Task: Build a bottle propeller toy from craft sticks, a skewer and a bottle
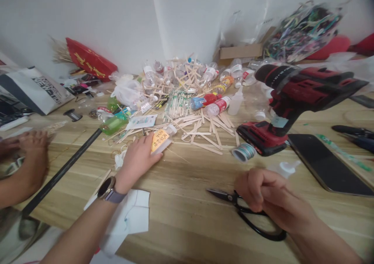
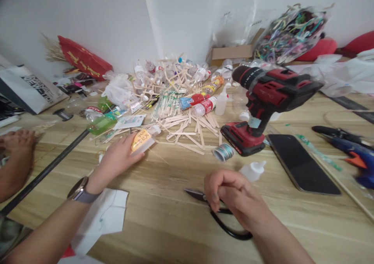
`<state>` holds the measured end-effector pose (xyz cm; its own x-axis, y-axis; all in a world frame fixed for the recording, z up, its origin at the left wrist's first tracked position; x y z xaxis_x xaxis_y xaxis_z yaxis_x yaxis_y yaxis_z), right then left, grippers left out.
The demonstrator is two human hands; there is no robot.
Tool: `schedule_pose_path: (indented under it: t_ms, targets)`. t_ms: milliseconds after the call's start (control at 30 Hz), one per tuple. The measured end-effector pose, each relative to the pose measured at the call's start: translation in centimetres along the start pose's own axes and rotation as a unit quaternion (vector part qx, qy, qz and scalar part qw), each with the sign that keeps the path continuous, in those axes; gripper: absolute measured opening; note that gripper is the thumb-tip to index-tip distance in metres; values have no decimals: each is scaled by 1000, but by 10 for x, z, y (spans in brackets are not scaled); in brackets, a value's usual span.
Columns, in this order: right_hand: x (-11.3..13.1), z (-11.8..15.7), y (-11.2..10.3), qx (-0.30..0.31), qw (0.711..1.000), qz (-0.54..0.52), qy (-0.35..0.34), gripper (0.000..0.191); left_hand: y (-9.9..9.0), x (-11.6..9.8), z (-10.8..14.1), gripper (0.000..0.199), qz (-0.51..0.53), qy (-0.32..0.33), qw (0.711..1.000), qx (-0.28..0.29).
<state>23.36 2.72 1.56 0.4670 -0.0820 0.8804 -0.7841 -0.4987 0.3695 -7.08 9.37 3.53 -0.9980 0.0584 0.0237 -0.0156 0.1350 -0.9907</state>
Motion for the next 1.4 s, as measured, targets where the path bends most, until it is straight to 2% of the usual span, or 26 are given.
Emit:
schedule_pose_path:
  t_ms: [133, 300, 433, 633, 833, 933, 1033, 1133, 1200, 1233, 1267, 1333, 1400]
  targets:
    - [1, 0, 2, 70, 994, 79, 6, 27, -2, -14, 7, 61, -78, 34, 994, -63]
    - [5, 0, 8, 138, 983, 120, 16, 32, -1, -28, 10, 62, -104, 31, 994, -32]
    - [6, -1, 11, 150, 981, 119, 21, 31, -1, -31, 7, 63, -117, 34, 991, -57]
    - [5, -1, 11, 133, 983, 125, 23, 33, -2, -28, -7, 64, -114, 37, 988, -93]
    - [5, -2, 11, 87, 973, 214, 13, 31, 5, -20, -32, 64, -122, 21, 987, -106]
    - [4, -5, 13, 84, 964, 251, 4, 26, 9, -16, -39, 63, -125, 18, 986, -107]
    - [2, -7, 14, 84, 957, 276, -7, 23, 4, -19, -32, 64, -114, 22, 985, -124]
    - [1, -7, 14, 67, 950, 305, -16, 23, -10, -37, -6, 52, -32, 64, 988, -136]
    - [0, -7, 15, 58, 939, 339, -17, 23, -19, -58, 20, 43, 104, 143, 980, -93]
    - [-1, -7, 16, 55, 931, 360, -14, 22, -23, -69, 33, 41, 189, 174, 965, -59]
    - [-2, -7, 18, 51, 923, 381, -13, 22, -25, -79, 46, 39, 274, 179, 945, -11]
    - [-5, -7, 21, 45, 908, 417, -14, 21, -23, -96, 64, 43, 407, 127, 898, 106]
    - [-9, -7, 23, 51, 890, 452, -29, 19, -18, -106, 74, 48, 469, 74, 859, 193]
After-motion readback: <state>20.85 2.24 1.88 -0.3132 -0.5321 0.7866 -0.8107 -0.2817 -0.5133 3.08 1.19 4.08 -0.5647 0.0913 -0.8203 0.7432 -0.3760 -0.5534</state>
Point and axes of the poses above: each hand's wrist, its own z-axis away from the middle knuckle, its own y-axis out of the palm, x = y × z, the point moved 1 cm from there along -z, towards the middle knuckle, and after that the axes turned 4 degrees about -y, right-handed, at the moved point
